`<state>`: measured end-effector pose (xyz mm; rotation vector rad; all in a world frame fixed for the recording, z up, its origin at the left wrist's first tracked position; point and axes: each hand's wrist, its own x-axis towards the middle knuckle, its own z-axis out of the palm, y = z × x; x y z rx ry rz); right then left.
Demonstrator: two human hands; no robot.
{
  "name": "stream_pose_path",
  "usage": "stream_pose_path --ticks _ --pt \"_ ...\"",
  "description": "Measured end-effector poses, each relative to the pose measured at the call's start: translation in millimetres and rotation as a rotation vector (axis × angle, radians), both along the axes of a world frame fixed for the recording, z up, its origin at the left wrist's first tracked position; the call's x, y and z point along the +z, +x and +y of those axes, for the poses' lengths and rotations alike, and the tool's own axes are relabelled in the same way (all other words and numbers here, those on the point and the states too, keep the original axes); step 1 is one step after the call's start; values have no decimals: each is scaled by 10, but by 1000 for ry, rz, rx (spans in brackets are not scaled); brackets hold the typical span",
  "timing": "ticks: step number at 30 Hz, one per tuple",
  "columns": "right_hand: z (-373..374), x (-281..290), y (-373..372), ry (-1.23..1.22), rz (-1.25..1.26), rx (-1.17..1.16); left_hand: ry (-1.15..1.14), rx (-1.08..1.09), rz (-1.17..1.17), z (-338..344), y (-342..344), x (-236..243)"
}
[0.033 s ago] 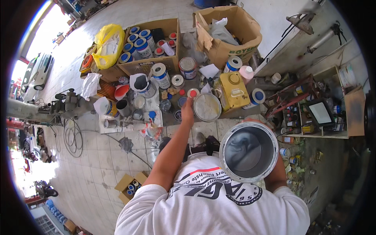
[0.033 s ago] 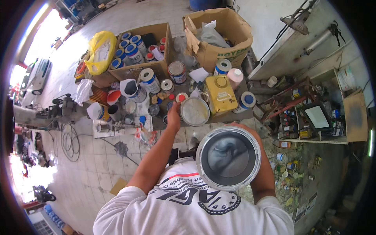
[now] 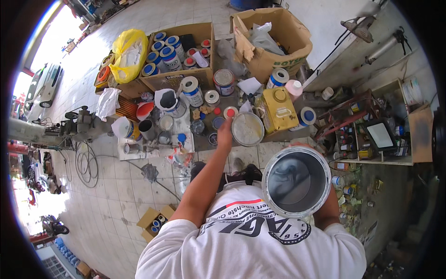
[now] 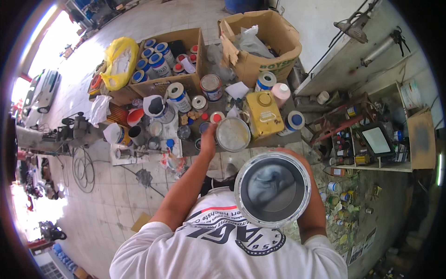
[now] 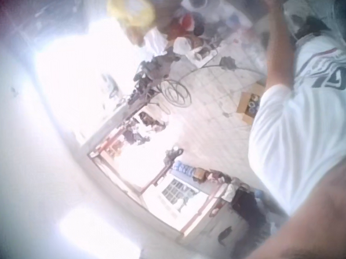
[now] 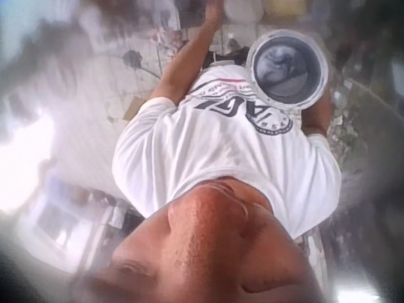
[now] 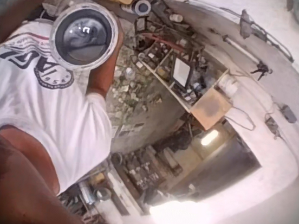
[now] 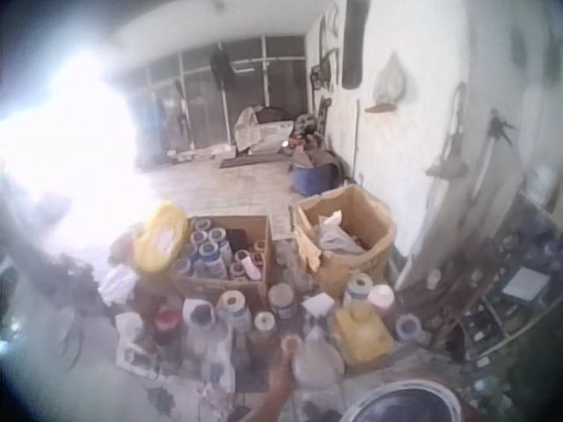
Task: The person opens a paint can, pours paint into a smaller container, stirs it with a stick, and transfers the mixed paint into a funnel. The person handles paint cans, a stir stick, and a funnel throughout the process.
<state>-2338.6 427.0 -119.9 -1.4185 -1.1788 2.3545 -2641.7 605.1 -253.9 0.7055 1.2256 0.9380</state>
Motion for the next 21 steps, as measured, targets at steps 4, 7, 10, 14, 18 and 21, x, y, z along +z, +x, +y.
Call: stream_pose_path --ticks 4,7,10,14,18,21 --pt "59 -6 -369 -54 -7 -73 212 -134 268 11 -604 166" --pt "-44 48 -622 -93 -21 -170 436 25 444 388 -1469 387" --pt "-211 175 -901 -124 -55 -278 548 282 754 1061 -2256 525" --pt "-59 266 -1267 -147 -77 -295 548 246 1034 1792 -3025 104" --pt "-27 283 -1619 -164 -98 -342 453 -3 1028 2157 -3277 13" --pt "-70 309 -1862 -181 -118 -393 580 121 955 2257 -3282 102"
